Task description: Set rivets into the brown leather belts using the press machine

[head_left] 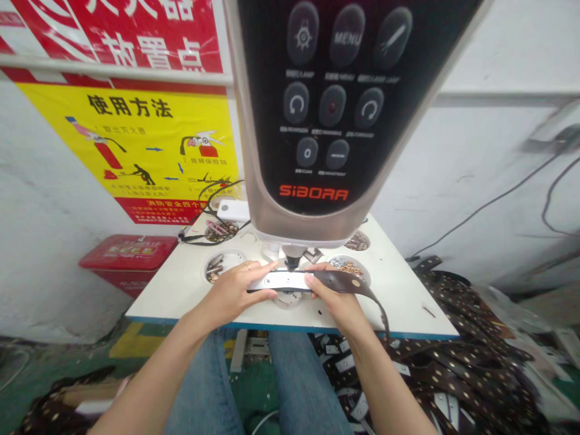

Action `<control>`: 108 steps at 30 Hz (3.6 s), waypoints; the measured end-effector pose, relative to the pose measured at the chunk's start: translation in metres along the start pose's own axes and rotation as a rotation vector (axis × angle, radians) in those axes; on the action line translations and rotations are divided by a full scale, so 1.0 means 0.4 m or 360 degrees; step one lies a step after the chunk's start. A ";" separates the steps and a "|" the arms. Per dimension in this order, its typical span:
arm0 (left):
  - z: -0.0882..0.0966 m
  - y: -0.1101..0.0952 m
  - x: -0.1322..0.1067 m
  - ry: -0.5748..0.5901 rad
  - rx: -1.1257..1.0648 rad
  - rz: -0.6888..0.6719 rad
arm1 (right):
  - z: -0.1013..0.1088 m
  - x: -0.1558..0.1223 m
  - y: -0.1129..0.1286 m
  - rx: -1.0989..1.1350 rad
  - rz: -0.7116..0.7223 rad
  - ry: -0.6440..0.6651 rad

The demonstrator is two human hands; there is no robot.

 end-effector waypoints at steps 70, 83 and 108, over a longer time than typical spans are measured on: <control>-0.034 -0.003 -0.029 -0.0458 -0.2037 0.1037 | 0.091 -0.038 -0.031 -0.0090 0.0008 -0.0202; -0.005 -0.061 -0.046 -0.0370 -0.2010 0.0896 | 0.099 -0.101 0.016 0.0043 0.0061 -0.0397; -0.037 -0.067 0.019 -0.0318 -0.1782 0.0651 | 0.150 -0.085 0.013 -0.0027 0.0067 -0.0586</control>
Point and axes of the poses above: each hand's wrist, its own x-axis towards the middle knuckle, its own z-axis out of the back of the hand, y = z × x, the point moved 2 cm from there along x, towards the middle knuckle, and after that the axes turned 5 degrees about y, right-handed, at the moved point
